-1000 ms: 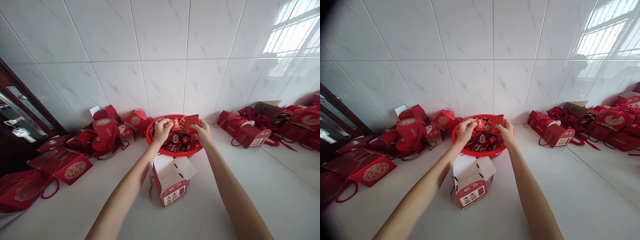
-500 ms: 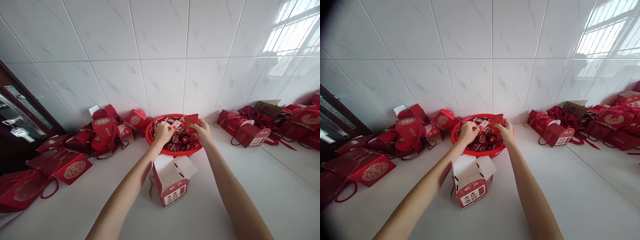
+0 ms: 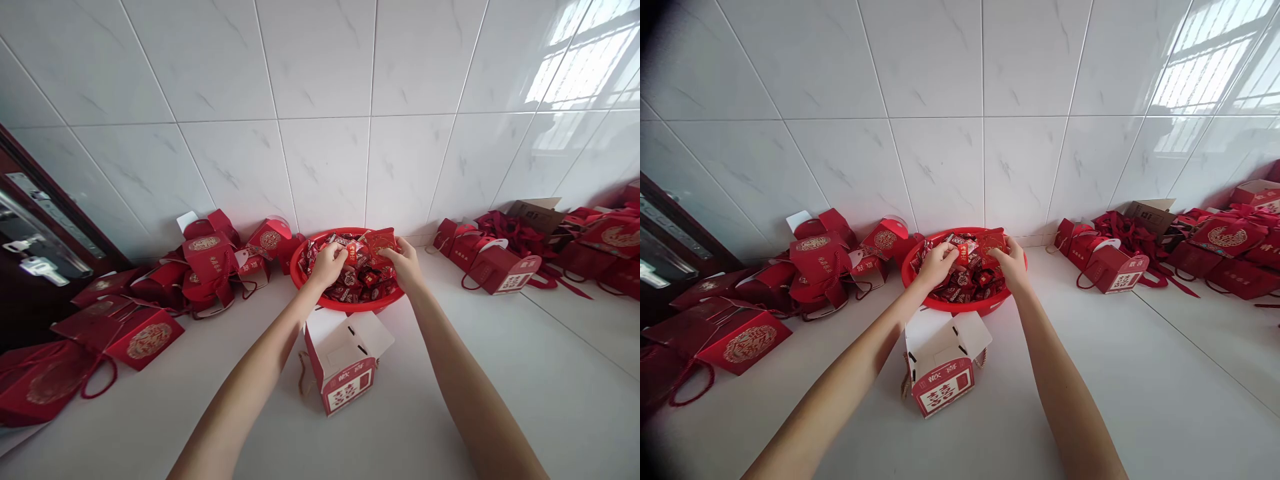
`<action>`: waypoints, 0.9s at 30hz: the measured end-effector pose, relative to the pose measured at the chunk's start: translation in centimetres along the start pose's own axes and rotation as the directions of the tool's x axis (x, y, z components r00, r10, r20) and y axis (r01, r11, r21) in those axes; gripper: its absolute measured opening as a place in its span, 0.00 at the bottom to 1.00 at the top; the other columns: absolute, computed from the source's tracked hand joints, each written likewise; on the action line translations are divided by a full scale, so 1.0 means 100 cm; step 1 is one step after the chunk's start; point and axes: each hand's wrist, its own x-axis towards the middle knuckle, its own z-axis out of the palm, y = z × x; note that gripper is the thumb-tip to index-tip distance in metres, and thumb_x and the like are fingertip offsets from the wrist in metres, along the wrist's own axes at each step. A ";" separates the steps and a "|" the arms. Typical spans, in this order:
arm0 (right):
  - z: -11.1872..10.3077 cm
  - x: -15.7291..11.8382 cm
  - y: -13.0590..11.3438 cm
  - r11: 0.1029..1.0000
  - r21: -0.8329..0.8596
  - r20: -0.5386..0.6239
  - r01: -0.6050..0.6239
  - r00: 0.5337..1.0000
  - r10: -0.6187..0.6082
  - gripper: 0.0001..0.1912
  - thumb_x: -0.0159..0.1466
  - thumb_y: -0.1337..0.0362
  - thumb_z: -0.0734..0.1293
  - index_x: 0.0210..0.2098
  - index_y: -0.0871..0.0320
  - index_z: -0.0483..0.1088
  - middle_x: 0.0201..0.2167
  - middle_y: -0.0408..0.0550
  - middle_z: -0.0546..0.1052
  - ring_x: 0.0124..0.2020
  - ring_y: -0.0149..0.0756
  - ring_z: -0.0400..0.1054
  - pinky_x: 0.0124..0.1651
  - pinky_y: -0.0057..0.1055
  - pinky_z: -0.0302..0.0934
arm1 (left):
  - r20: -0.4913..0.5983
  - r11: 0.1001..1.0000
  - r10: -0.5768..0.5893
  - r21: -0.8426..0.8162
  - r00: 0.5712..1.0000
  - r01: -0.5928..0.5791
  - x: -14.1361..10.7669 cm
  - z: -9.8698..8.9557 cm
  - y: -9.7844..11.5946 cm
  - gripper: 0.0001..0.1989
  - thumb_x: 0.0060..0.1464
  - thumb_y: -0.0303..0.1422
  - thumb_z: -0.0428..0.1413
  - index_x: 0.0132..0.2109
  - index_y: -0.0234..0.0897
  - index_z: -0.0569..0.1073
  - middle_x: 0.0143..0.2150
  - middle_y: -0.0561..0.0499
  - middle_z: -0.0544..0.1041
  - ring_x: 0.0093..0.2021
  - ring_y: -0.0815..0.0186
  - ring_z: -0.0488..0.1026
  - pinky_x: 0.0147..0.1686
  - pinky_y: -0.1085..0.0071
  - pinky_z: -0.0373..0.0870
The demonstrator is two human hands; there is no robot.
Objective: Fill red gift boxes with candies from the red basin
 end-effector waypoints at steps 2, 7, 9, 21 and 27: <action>0.000 0.000 0.000 1.000 -0.004 0.013 0.000 1.000 0.000 0.13 0.45 0.63 0.72 0.32 0.55 0.72 0.27 0.40 0.79 0.29 0.36 0.72 0.33 0.33 0.68 | 0.014 0.998 -0.024 -0.060 1.000 0.025 0.000 0.000 0.000 0.05 0.60 0.31 0.52 0.34 0.38 0.68 0.32 0.53 0.78 0.27 0.63 0.81 0.28 0.71 0.70; 0.000 -0.001 0.000 1.000 -0.022 0.103 -0.012 0.995 0.015 0.15 0.47 0.63 0.73 0.35 0.55 0.73 0.29 0.41 0.80 0.30 0.37 0.73 0.36 0.35 0.69 | 0.073 0.980 -0.061 -0.184 0.995 0.074 0.000 0.000 0.002 0.04 0.60 0.28 0.51 0.36 0.38 0.69 0.33 0.54 0.76 0.29 0.65 0.80 0.36 0.68 0.76; 0.000 -0.001 0.000 0.999 -0.028 0.170 -0.022 0.985 0.026 0.17 0.47 0.62 0.75 0.37 0.54 0.73 0.32 0.43 0.81 0.33 0.39 0.75 0.38 0.36 0.70 | 0.097 0.973 -0.066 -0.214 0.993 0.085 -0.001 0.000 0.002 0.03 0.59 0.29 0.52 0.38 0.38 0.71 0.33 0.54 0.76 0.30 0.65 0.80 0.39 0.66 0.78; -0.003 -0.001 0.003 0.996 -0.087 0.266 -0.029 0.963 0.051 0.20 0.49 0.59 0.77 0.41 0.54 0.74 0.38 0.46 0.81 0.39 0.42 0.76 0.43 0.39 0.72 | 0.182 0.957 0.007 -0.287 0.983 0.046 -0.001 -0.001 0.000 0.12 0.54 0.41 0.61 0.36 0.36 0.74 0.35 0.52 0.77 0.39 0.63 0.78 0.45 0.62 0.79; -0.002 -0.001 0.001 0.996 -0.081 0.225 -0.032 0.973 0.049 0.19 0.50 0.59 0.77 0.40 0.54 0.74 0.37 0.45 0.81 0.39 0.41 0.76 0.45 0.40 0.72 | 0.201 0.959 0.109 -0.278 0.973 -0.050 -0.003 -0.001 0.002 0.15 0.53 0.43 0.62 0.40 0.35 0.79 0.42 0.46 0.81 0.47 0.57 0.77 0.50 0.59 0.75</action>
